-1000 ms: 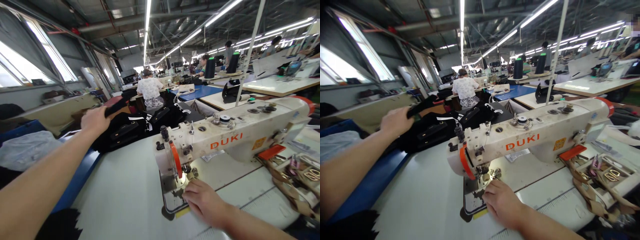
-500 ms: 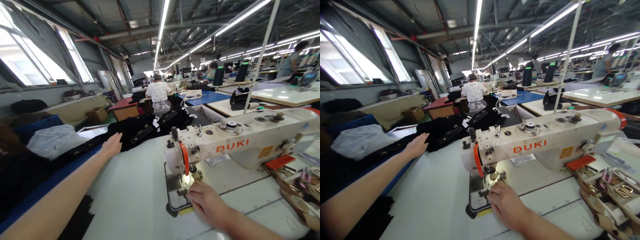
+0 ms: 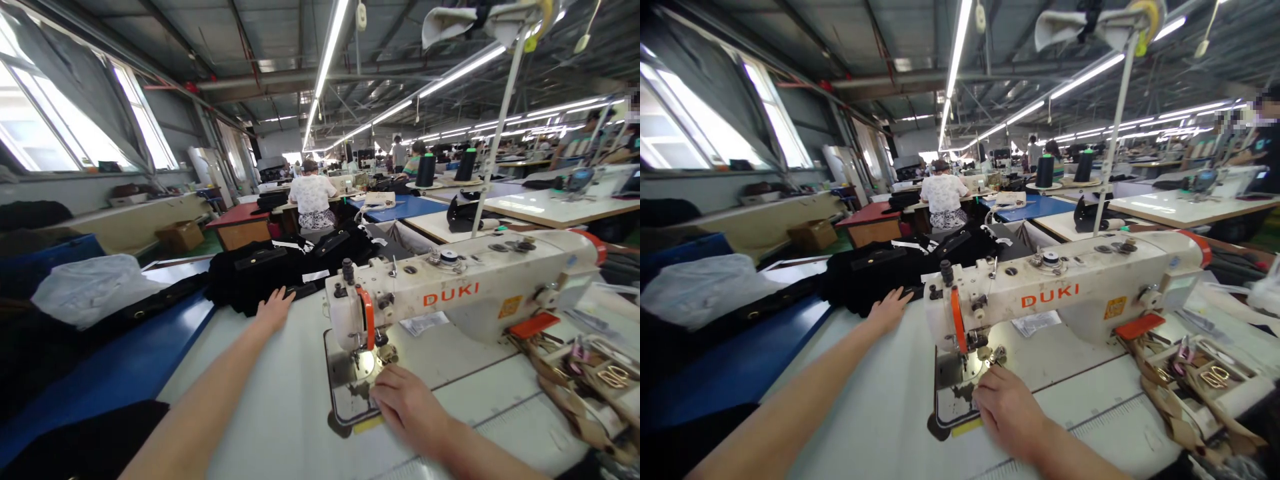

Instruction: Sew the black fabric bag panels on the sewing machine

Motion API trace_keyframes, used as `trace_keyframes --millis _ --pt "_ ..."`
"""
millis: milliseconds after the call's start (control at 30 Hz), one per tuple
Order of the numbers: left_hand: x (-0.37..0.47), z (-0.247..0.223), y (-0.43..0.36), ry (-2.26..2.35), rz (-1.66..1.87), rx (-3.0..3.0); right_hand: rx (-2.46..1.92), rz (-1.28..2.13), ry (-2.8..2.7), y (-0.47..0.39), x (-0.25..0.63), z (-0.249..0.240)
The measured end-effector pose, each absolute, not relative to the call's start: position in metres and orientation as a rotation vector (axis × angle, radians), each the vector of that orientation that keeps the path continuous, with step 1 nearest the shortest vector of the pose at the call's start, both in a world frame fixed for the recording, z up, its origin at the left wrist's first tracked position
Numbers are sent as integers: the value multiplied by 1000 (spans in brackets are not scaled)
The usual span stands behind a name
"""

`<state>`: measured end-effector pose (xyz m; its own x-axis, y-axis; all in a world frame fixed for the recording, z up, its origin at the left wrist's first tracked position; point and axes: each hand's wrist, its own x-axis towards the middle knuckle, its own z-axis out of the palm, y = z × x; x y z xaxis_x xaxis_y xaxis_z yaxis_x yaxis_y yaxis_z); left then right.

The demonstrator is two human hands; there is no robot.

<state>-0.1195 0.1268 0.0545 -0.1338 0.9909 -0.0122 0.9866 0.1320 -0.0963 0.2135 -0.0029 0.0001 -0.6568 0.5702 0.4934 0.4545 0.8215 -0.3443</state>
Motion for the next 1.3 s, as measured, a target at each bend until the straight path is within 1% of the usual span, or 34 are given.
trace_keyframes --millis 167,333,400,500,600,667,800,933,1033,1133,1300 --pt "-130 49 125 -2411 114 -1922 -738 311 -2377 -3 212 2" --pt "-110 44 83 -2347 89 -2037 -706 374 -2408 -4 218 -5" --pt "-104 51 52 -2347 107 -2113 -670 373 -2426 -3 221 -7" --pt "-114 76 -13 -2325 98 -2213 -632 356 -2441 -3 224 -9" --pt "-160 106 -91 -2386 54 -2139 -639 359 -2446 -4 226 -9" --pt "-203 119 -140 -2515 -98 -1947 -648 361 -2447 -5 226 -10" --pt "-264 114 -205 -2686 -187 -1879 -644 338 -2449 -5 226 -10" --pt "-262 100 -213 -2554 -337 -1847 -649 318 -2454 -6 225 -6" --pt "-254 102 -203 -2528 -378 -1909 -650 318 -2458 -7 226 -4" --pt "-258 107 -199 -2635 -429 -1901 -651 314 -2466 -6 226 -4" --pt "-268 116 -201 -2846 -545 -1659 -658 317 -2458 -7 226 -5"
